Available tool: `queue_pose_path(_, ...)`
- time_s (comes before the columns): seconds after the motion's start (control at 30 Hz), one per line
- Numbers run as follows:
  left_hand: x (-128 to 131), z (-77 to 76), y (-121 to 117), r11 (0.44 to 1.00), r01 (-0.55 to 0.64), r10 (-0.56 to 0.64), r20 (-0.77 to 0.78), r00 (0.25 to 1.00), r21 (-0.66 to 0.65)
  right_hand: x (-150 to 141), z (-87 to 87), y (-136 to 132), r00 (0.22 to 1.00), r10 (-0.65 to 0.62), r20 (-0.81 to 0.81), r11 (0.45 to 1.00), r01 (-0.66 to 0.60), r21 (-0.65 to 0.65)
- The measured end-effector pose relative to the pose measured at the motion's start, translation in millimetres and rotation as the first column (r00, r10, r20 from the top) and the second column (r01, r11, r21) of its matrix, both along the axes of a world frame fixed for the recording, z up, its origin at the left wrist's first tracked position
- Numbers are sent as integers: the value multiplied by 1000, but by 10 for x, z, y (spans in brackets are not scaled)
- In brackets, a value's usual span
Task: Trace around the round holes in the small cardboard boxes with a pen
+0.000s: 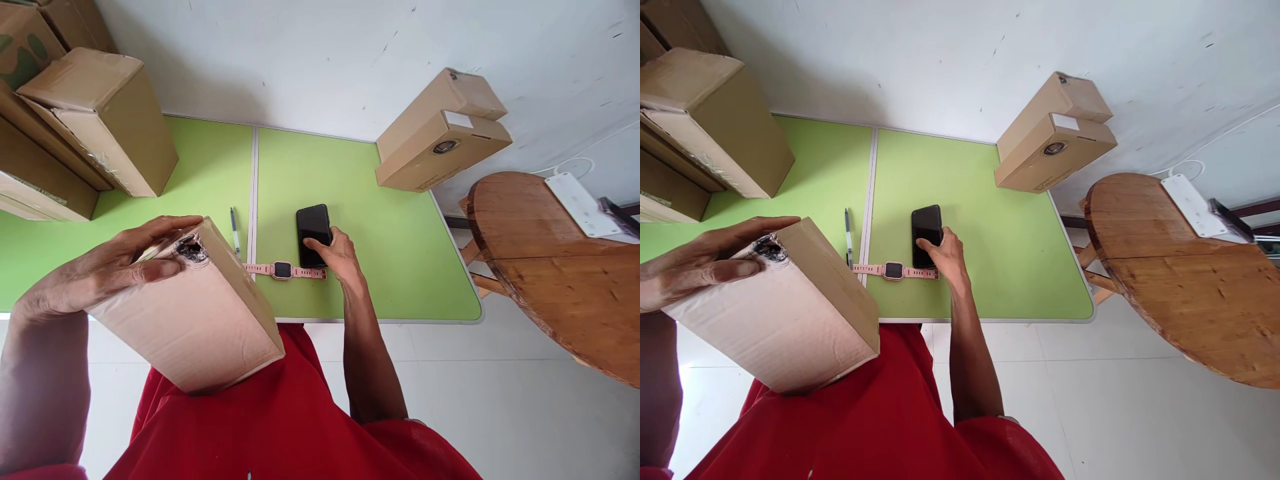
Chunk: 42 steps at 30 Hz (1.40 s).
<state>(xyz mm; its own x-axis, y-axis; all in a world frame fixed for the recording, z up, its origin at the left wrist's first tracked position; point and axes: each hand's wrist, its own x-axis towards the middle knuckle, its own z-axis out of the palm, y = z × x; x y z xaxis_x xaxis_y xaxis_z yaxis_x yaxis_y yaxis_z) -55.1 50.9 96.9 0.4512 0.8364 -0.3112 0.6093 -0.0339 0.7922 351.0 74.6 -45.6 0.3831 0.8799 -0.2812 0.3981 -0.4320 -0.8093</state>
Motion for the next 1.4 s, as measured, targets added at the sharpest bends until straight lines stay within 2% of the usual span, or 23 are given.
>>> queue_pose_path(0.1, -30, -37, -7, 1000, -5, 5, 12, 1000, 13, 17, -2, -82, 957, -46, -285, 995, 70, 76)
queue_pose_path(0.23, 13, -30, 9, 1000, -14, 14, 12, 1000, 0, 57, 167, -254, 803, -72, -592, 976, 179, 124)
queue_pose_path(0.3, 59, -2, 26, 1000, -23, 23, -4, 1000, -14, 47, 295, -342, 661, -42, -749, 961, 231, 150)
queue_pose_path(0.4, 111, 40, 47, 1000, -19, 19, -15, 1000, -18, -59, 439, -434, 372, 50, -927, 948, 276, 161)
queue_pose_path(0.43, 120, 50, 49, 1000, -15, 15, -12, 1000, -18, -110, 462, -452, 326, 71, -943, 945, 281, 169)
queue_pose_path(0.63, 118, 34, 30, 999, -12, 13, -9, 1000, 33, -318, 494, -519, 403, 100, -910, 931, 285, 228)
queue_pose_path(0.8, 111, 1, 33, 999, -39, 40, -16, 999, 7, -387, 666, -593, 389, 171, -905, 947, 189, 260)
queue_pose_path(0.93, 146, 48, 59, 1000, -3, 3, -17, 1000, -3, -487, 806, -661, 351, 235, -906, 950, 113, 290)
queue_pose_path(1.07, 186, 65, 102, 999, 19, -20, -28, 999, -25, -583, 893, -739, 282, 240, -929, 961, 65, 268)
queue_pose_path(1.23, 201, 29, 140, 998, 29, -28, 7, 1000, -48, -658, 979, -851, 149, 294, -944, 956, -32, 292)
queue_pose_path(1.4, 233, 57, 167, 998, 60, -61, -9, 998, -24, -725, 1081, -984, 10, 276, -961, 950, -151, 272)
